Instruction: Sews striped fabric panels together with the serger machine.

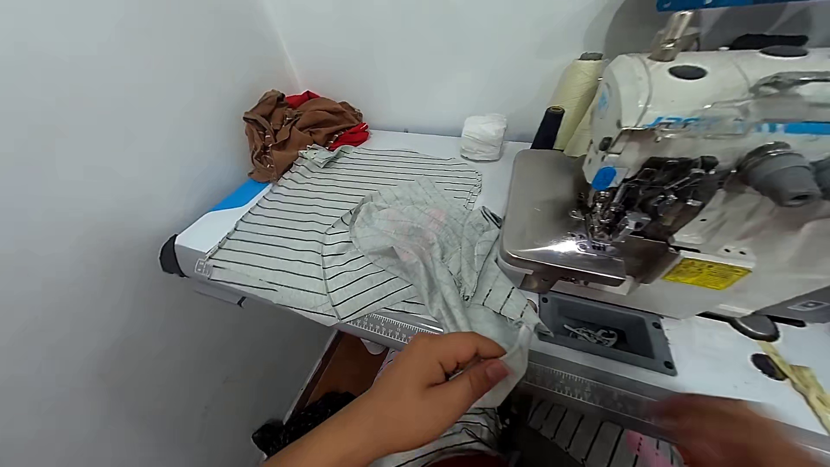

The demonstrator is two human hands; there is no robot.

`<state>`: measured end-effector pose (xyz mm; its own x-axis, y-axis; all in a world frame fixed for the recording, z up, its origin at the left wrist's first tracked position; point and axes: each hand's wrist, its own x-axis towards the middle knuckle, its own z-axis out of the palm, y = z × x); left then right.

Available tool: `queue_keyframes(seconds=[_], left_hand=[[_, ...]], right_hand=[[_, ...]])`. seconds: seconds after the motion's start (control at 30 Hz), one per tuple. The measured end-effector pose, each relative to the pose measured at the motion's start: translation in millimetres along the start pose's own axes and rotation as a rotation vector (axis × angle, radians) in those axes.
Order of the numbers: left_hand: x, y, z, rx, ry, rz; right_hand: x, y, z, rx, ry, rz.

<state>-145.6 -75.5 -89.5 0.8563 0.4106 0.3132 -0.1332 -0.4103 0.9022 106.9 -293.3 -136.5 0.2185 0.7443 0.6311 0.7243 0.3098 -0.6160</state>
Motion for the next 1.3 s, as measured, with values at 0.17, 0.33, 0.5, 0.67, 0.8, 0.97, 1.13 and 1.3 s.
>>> queue_keyframes(seconds=[0.17,0.33,0.5,0.67,0.8,0.97,1.13,1.3], left_hand=[[35.3,27.7,19.0,0.129,-0.292,0.051],[32.2,6.7,-16.2,0.603,0.079,0.294],[5.0,-39.4,-10.8,0.929,0.201,0.258],[12.1,-63.9,3.2,1.076,0.38,0.274],[21.6,-73.1,4.6,1.105,0.428,0.297],[21.0,-64.6,-5.4,0.902,0.38,0.28],[20.0,-45.4,-25.6,0.928,0.285,0.288],[17.8,-3.2,-33.6,1.164,0.31,0.462]], right_hand=[[32.0,-27.0,132.4,0.472,0.089,0.273],[63.8,-34.8,126.0,1.198,0.279,0.853],[63.1,-31.7,118.6,1.278,0.31,0.944],[64.6,-34.5,120.0,1.292,0.315,0.918],[65.5,-35.6,119.8,1.272,0.3,0.91],[66.6,-34.9,121.4,1.24,0.295,0.935],[69.5,-36.5,129.5,1.239,0.264,0.937],[72.2,-40.0,136.0,1.185,0.248,0.835]])
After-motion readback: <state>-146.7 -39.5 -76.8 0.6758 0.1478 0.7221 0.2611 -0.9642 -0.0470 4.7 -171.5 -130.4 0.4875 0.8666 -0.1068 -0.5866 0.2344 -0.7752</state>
